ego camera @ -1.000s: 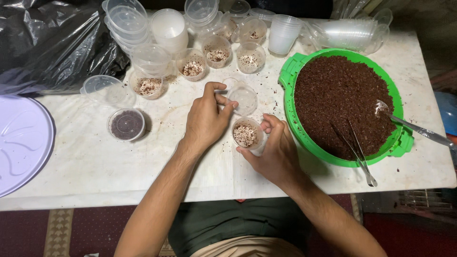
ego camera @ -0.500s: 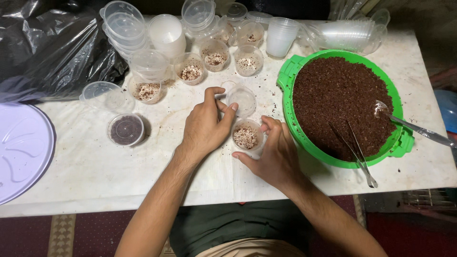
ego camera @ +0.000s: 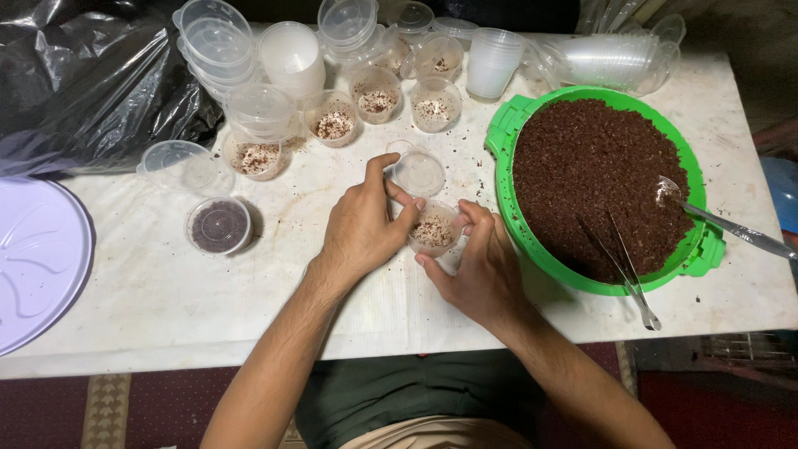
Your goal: The person scoops a brown granular food mixture from a large green bowl into small clear plastic cups using a metal spoon. They then place a lid on one of the filled cups. The process is repeated for several cups.
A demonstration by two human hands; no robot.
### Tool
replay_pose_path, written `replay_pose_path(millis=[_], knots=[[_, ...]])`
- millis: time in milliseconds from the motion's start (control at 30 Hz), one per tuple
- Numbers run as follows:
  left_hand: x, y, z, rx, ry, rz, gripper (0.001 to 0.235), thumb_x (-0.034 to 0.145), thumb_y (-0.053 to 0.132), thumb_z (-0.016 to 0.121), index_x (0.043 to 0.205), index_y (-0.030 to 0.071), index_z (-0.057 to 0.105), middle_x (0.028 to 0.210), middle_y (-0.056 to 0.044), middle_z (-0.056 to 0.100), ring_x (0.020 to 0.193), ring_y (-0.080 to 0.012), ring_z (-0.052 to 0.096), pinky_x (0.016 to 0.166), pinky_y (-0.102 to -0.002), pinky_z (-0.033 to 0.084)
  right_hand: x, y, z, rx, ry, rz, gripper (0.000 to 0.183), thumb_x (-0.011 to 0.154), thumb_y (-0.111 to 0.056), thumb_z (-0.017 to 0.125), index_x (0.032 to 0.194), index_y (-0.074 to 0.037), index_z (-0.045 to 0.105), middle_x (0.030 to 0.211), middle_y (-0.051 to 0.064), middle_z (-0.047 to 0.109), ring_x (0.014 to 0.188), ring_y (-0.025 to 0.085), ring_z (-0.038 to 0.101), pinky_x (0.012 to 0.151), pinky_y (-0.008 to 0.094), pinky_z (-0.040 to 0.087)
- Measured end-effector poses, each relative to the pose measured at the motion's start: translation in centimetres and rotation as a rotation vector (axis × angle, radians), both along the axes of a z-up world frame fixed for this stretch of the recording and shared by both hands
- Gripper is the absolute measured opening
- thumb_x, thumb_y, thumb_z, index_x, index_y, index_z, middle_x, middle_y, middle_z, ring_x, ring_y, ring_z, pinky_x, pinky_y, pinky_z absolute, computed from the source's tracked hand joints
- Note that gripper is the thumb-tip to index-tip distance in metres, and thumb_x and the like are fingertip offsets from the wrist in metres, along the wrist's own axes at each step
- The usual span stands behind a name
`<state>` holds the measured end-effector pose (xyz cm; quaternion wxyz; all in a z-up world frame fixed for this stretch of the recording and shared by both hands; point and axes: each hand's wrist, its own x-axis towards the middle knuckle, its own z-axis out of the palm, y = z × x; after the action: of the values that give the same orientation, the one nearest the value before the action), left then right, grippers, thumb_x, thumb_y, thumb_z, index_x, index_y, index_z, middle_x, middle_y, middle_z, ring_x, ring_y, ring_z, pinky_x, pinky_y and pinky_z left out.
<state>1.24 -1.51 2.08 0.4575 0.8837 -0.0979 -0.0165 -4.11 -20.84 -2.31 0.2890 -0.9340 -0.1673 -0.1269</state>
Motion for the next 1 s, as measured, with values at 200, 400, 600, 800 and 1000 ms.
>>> replay_pose_path(millis=[200,400,600,800,1000], knots=[[-1.2,0.1,0.4,0.024,0.050,-0.051,0.070,0.085,0.016,0.072,0.145,-0.002,0.040,0.091,-0.014,0.078,0.064,-0.0324,0.072,0.060,-0.046,0.056,-0.4,0.2,-0.3,-0.021,0.019,0.004,0.088,0.070,-0.019,0.092,0.136,0.005,0.038,0.103,0.014,0.057,0.091,0.032,0.061,0.076,0.045,0.053],[-1.8,0.1,1.3,0.013,0.014,-0.035,0.068,0.087,0.014,0.070,0.145,-0.003,0.040,0.093,-0.016,0.078,0.064,-0.0314,0.071,0.059,-0.045,0.056,-0.4,0.2,1.0,-0.031,0.041,0.009,0.094,0.068,-0.024,0.095,0.136,0.007,0.038,0.105,0.016,0.059,0.091,0.032,0.062,0.076,0.045,0.053],[-1.1,0.1,-0.6,-0.113,-0.066,0.032,0.074,0.090,0.007,0.063,0.152,-0.006,0.025,0.101,-0.019,0.076,0.066,-0.0316,0.070,0.059,-0.044,0.055,-0.5,0.4,0.6,0.040,0.034,0.019,0.086,0.074,-0.018,0.091,0.135,0.008,0.037,0.109,0.020,0.061,0.092,0.036,0.063,0.076,0.047,0.053],[-0.4,-0.3,-1.2,-0.272,-0.180,-0.007,0.082,0.088,-0.008,0.062,0.155,-0.010,0.014,0.094,-0.021,0.074,0.061,-0.0278,0.065,0.059,-0.039,0.053,-0.3,0.2,-0.4,0.045,0.003,0.003,0.087,0.074,-0.020,0.092,0.135,0.007,0.036,0.108,0.021,0.064,0.090,0.036,0.064,0.074,0.047,0.053],[-1.1,0.4,-1.3,-0.221,-0.193,-0.041,0.085,0.089,-0.004,0.065,0.158,-0.005,0.015,0.097,-0.015,0.076,0.064,-0.0239,0.064,0.061,-0.034,0.053,-0.3,0.1,-0.7,0.032,-0.012,-0.005,0.090,0.072,-0.021,0.093,0.137,0.006,0.036,0.110,0.020,0.063,0.092,0.034,0.064,0.077,0.046,0.053]])
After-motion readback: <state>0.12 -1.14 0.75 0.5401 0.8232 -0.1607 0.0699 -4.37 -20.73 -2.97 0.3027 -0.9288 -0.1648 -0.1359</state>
